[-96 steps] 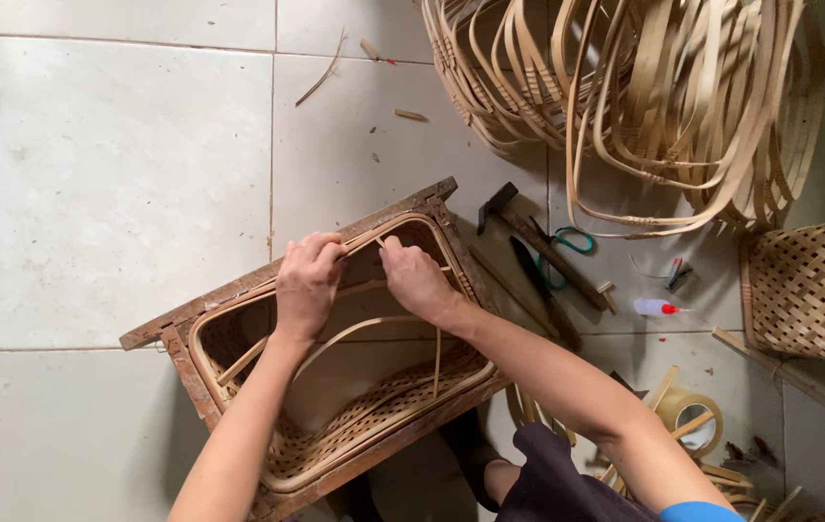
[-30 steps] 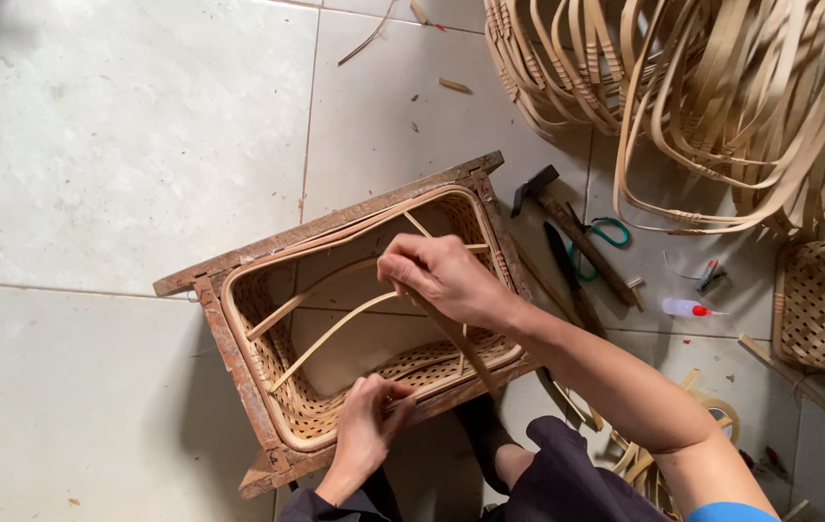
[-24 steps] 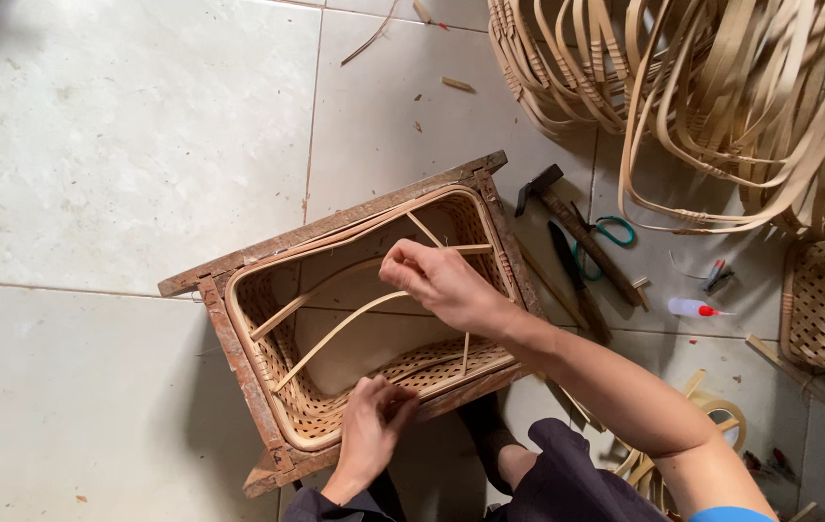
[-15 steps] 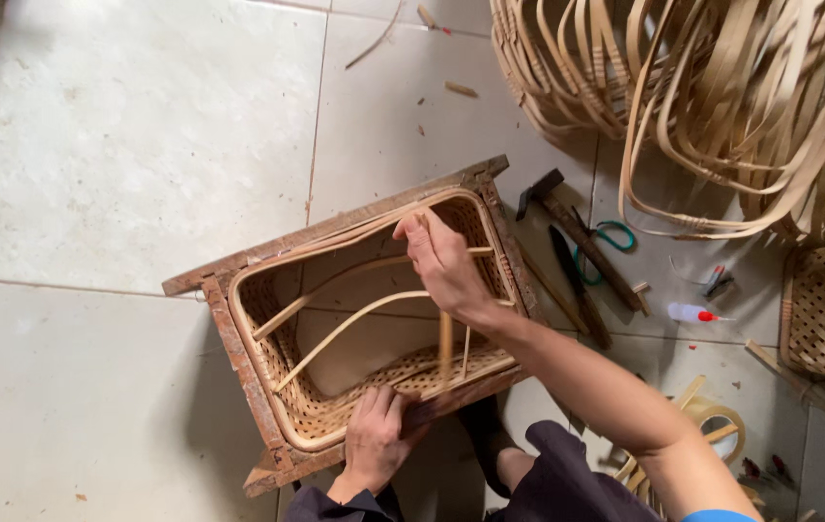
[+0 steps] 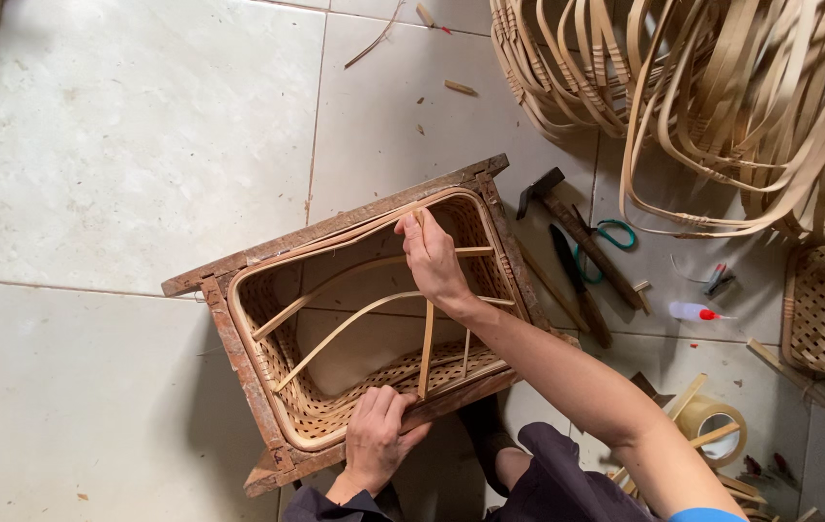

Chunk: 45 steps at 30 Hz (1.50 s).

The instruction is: The person sits on the floor assembling a woven bamboo basket. They bend and weave thin bamboo strips across the basket frame, trim excess strip ends with scissors, tap strips into place with a hammer, and press strips to secure the weave.

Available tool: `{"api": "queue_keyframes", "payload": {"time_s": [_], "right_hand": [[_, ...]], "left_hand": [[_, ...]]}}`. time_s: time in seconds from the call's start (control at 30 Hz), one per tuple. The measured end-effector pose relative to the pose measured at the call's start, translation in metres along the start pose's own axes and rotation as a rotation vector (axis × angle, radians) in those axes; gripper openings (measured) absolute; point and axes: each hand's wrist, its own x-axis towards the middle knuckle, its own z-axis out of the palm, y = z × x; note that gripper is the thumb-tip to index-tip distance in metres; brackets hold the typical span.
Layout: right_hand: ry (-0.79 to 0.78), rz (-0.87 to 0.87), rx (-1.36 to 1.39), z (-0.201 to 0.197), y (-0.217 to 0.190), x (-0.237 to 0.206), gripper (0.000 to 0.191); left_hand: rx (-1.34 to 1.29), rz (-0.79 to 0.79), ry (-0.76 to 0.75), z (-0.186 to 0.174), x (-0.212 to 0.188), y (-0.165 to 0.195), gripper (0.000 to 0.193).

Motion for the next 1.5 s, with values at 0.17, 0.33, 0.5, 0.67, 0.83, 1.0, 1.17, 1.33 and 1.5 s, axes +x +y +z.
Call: {"api": "queue_keyframes", "payload": {"time_s": [0.17, 0.33, 0.5, 0.67, 0.83, 1.0, 1.17, 1.33, 1.5], "right_hand": [[0.001, 0.004, 0.002, 0.0, 0.001, 0.0, 0.034], [0.024, -0.056, -0.114, 0.0, 0.0, -0.001, 0.035], [-0.1, 0.117, -0.407, 0.002, -0.001, 0.003, 0.029], [-0.183, -0.01, -0.649, 0.005, -0.001, 0.011, 0.019], [-0.073, -0.364, -0.651, 0.005, 0.0, 0.012, 0.02], [-0.177, -0.209, -0.653, 0.002, -0.003, 0.013, 0.019], [-0.266, -0.182, -0.745, 0.003, -0.016, 0.015, 0.015], [-0.351, -0.037, -0.768, 0.01, -0.02, 0.02, 0.013], [-0.31, -0.147, -0.765, 0.014, -0.015, 0.022, 0.013]], "left_hand": [[0.002, -0.016, -0.021, 0.001, -0.002, -0.001, 0.048], [-0.001, -0.032, -0.033, 0.003, -0.002, -0.002, 0.049], [-0.009, -0.035, -0.06, -0.003, 0.002, 0.001, 0.049], [0.135, 0.316, 0.172, -0.038, 0.091, -0.028, 0.043], [0.202, 0.163, 0.316, -0.072, 0.197, -0.074, 0.049], [0.081, 0.035, 0.246, -0.076, 0.204, -0.08, 0.018], [0.036, -0.059, 0.291, -0.074, 0.205, -0.08, 0.017], [0.075, -0.05, 0.328, -0.071, 0.206, -0.081, 0.019], [0.108, 0.004, 0.323, -0.067, 0.202, -0.088, 0.018]]}}
